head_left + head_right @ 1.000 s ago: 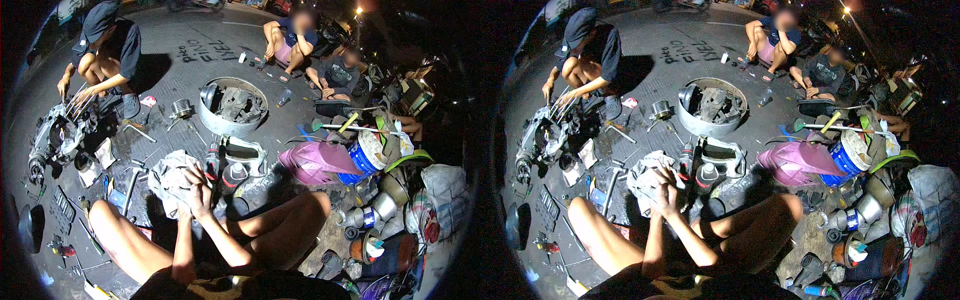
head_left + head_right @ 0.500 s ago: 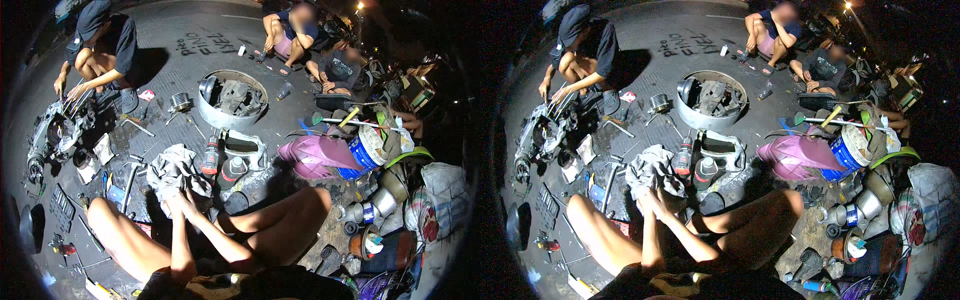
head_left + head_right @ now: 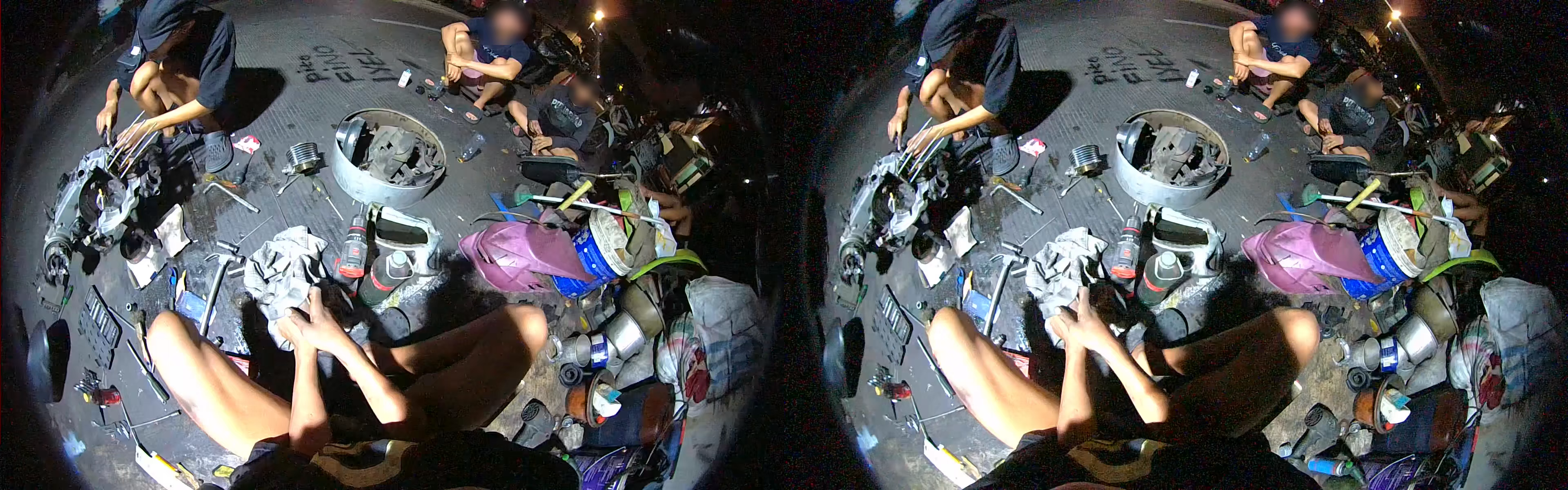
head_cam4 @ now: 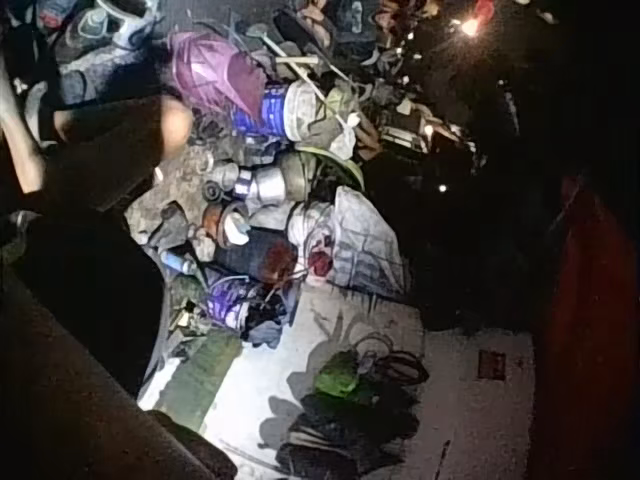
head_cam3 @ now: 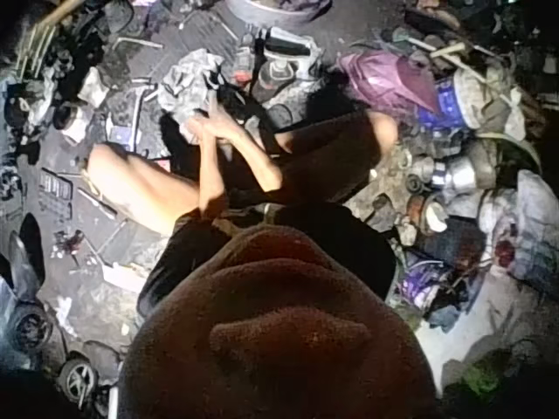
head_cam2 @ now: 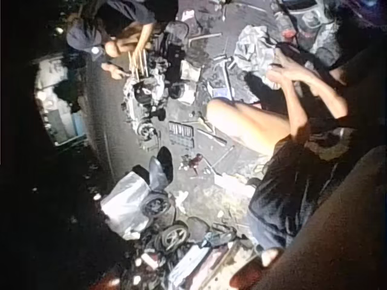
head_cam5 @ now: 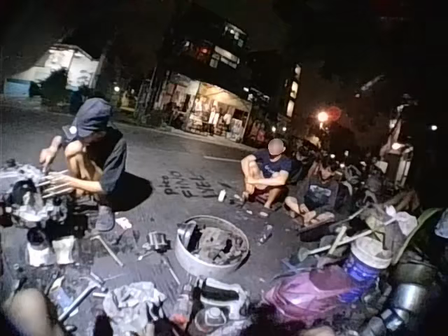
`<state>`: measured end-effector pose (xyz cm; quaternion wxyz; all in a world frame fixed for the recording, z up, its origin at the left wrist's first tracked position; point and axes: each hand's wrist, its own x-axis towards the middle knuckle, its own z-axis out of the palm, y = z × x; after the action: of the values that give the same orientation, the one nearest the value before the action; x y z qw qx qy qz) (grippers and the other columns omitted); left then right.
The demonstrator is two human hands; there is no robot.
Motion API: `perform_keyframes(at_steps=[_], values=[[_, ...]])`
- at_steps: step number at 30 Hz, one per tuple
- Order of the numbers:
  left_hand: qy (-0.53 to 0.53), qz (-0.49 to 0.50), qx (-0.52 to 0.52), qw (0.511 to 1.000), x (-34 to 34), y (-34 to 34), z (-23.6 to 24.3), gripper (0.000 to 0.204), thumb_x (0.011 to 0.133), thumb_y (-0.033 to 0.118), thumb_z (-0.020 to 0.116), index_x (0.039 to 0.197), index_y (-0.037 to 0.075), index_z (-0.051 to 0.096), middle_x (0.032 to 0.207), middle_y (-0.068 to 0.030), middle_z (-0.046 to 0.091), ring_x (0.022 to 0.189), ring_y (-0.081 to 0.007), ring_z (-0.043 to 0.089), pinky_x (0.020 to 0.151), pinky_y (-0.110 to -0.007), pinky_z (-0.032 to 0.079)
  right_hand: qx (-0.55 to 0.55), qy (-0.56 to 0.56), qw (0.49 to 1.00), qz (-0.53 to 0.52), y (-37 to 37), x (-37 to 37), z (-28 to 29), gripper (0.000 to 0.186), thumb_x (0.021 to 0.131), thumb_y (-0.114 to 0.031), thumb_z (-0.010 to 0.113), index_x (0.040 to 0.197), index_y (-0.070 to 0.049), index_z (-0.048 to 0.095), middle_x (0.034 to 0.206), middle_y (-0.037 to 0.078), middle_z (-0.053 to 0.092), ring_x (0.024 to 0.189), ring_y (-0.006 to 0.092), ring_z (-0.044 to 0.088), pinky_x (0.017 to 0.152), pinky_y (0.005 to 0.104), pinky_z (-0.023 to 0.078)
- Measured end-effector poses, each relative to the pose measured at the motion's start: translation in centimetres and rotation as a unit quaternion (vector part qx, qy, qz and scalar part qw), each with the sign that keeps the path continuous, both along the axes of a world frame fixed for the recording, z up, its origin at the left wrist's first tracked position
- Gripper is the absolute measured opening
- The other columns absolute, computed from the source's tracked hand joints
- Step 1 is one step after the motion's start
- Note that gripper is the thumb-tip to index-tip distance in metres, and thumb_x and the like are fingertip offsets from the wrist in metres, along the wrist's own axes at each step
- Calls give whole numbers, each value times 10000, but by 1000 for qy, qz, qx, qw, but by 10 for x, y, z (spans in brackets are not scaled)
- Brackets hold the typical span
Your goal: Disassembling and cleaning components of a motorcycle engine on the ground.
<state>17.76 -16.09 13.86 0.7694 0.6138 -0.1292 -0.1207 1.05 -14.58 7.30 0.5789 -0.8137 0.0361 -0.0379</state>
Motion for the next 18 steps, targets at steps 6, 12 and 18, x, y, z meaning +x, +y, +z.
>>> perform_keyframes(at_steps=[6, 12, 18], values=[[17, -11, 64, 998, 30, 9, 4, 538, 912, 387, 411, 1333, 54, 380, 1374, -101, 380, 1244, -253, 364, 1028, -362, 274, 100, -85, 991, 40, 0, -4, 34, 442, 806, -11, 556, 1210, 31, 381, 1017, 163, 583, 974, 236, 561, 869, 327, 420], [174, -14, 138, 975, -81, 65, -41, 530, 910, 385, 421, 1324, 55, 404, 1367, -91, 397, 1238, -250, 373, 1026, -348, 280, 210, -109, 970, -50, -50, 31, 71, 209, 762, 93, 584, 957, 41, 528, 907, 86, 610, 826, 144, 593, 741, 251, 487], [78, 91, -15, 993, -58, 71, 79, 475, 863, 375, 534, 1206, 47, 532, 1129, -91, 587, 1090, -173, 511, 945, -298, 370, 181, -245, 939, -162, -87, 54, 71, 110, 841, -22, 580, 929, -7, 516, 833, 42, 574, 752, 91, 532, 678, 222, 435]])
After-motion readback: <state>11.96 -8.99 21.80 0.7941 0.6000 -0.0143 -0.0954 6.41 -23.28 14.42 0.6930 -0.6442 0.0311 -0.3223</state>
